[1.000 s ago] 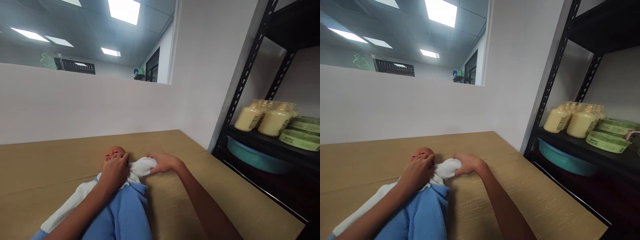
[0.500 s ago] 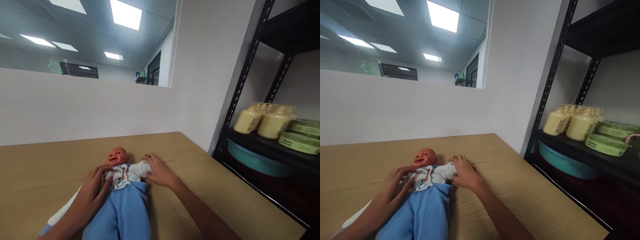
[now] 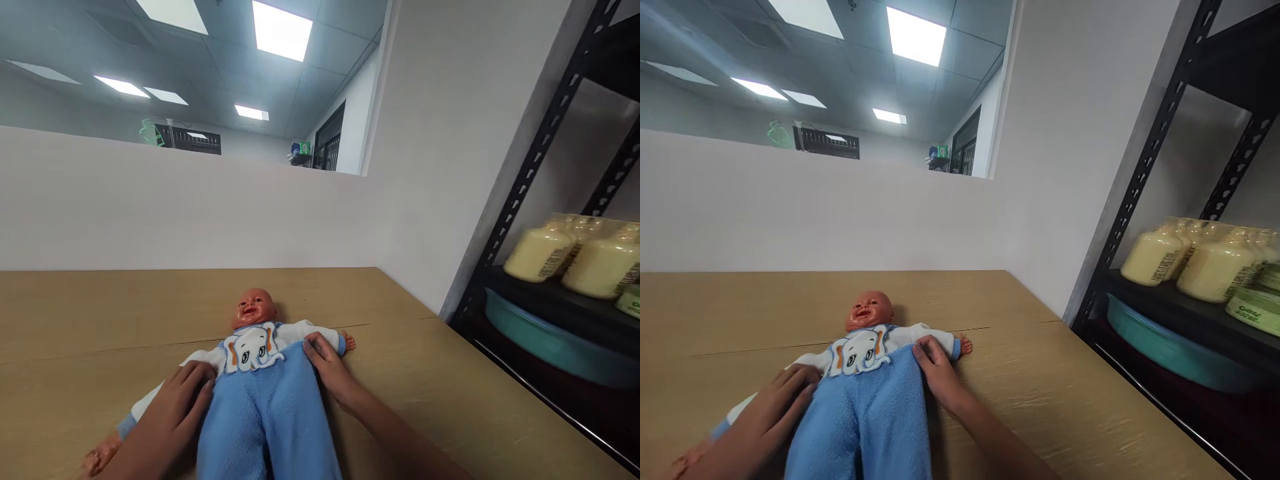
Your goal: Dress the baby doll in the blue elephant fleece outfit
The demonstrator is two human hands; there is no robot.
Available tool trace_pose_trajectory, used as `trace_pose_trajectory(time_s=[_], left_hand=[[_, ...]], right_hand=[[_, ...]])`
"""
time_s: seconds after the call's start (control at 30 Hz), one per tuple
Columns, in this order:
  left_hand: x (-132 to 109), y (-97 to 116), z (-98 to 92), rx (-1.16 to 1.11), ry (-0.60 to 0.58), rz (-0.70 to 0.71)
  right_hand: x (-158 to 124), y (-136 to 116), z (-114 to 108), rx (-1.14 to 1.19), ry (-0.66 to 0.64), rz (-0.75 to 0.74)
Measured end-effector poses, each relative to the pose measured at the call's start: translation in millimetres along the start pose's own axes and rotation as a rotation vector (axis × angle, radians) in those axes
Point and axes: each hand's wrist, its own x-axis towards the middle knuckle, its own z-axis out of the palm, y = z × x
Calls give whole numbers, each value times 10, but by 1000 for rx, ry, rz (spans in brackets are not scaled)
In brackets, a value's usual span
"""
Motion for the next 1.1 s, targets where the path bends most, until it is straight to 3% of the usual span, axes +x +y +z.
trace_pose_trajectory(time_s=[0.17,0.3,0.57,0.7,0.83,0.93,1.03,1.1], left_hand=[[-28,2,-13,10,-35,75],[-60,45,-20,-35,19,-34],[177,-325,122,189,72,23],[225,-371,68,119,89,74],[278,-143,-53,-57,197,-33],[404,222,-45,-83,237,58],[611,647,151,52,60,304],[789,883,374,320,-103,376]], right_hand=[[93,78,158,-139,21,-71],[82,52,127,-225,40,-112],[-6,15,171,-375,99,-192],[-63,-22,217,-403,199,-248],[-116,-86,185,-379,400,-286],[-132,-112,123,-347,540,-291],[-121,-122,55,-316,610,-295],[-107,-127,14,-297,632,-302]])
